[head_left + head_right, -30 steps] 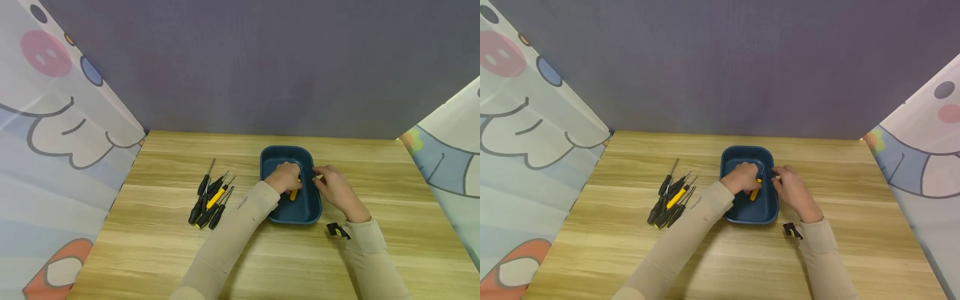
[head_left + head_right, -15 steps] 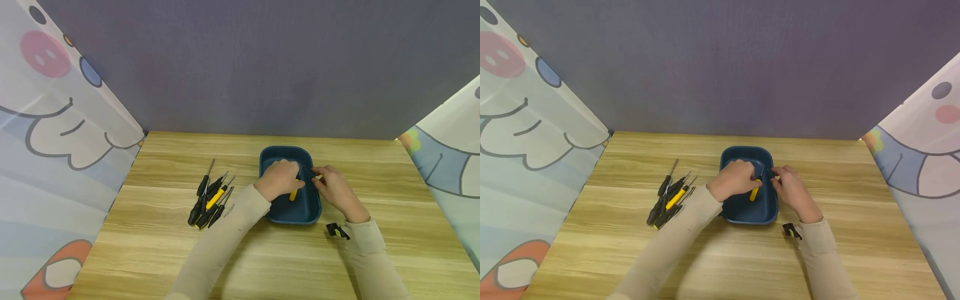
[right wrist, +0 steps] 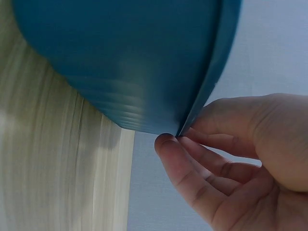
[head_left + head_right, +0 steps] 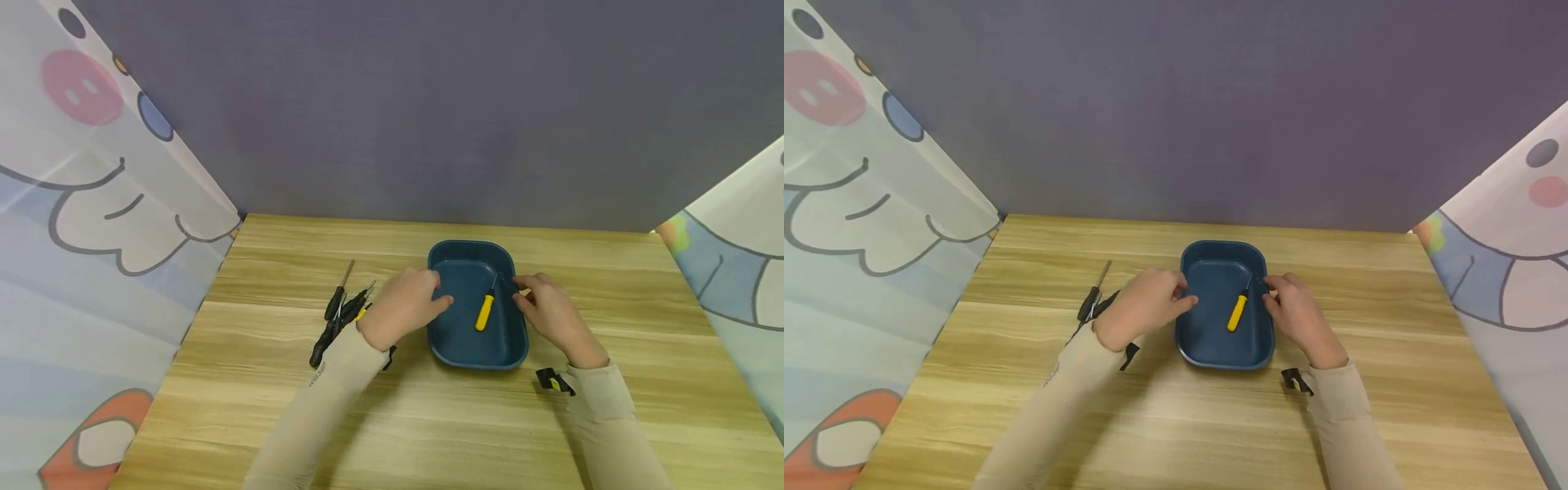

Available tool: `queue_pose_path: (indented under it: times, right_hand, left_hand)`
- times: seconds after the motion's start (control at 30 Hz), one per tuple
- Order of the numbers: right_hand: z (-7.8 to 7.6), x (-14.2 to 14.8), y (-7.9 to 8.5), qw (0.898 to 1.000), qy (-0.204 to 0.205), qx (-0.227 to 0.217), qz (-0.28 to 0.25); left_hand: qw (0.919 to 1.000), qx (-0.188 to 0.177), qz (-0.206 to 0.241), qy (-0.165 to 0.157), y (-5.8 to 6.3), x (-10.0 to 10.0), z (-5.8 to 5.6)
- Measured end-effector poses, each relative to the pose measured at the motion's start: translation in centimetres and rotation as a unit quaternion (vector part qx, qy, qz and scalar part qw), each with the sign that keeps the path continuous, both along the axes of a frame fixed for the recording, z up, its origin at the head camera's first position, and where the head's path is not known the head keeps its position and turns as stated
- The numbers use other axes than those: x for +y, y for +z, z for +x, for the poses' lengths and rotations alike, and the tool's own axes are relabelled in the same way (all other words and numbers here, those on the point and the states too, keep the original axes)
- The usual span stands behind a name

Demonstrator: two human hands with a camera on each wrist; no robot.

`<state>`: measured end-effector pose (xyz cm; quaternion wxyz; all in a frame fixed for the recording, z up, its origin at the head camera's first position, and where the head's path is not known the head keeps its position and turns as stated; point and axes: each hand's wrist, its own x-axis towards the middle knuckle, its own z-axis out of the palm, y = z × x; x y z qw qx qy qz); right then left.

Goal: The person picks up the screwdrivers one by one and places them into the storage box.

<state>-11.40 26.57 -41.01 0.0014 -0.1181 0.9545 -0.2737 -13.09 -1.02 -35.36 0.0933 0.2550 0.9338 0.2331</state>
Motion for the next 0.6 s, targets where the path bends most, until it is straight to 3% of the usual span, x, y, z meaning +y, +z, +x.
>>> queue_pose_path:
  times: [0.37,0.6]
  right_hand:
    - [0.1,0.1,0.0,1.0,-0.003,-0.001,0.009]
    - [0.1,0.0,-0.1,1.0,-0.005,0.002,0.012]
  left_hand:
    - [0.9953,0.068,-0.013,0.068,-0.8,-5.4,3.5]
    - [0.9903,0.093,-0.031,0.098,-2.1,-8.1,5.2]
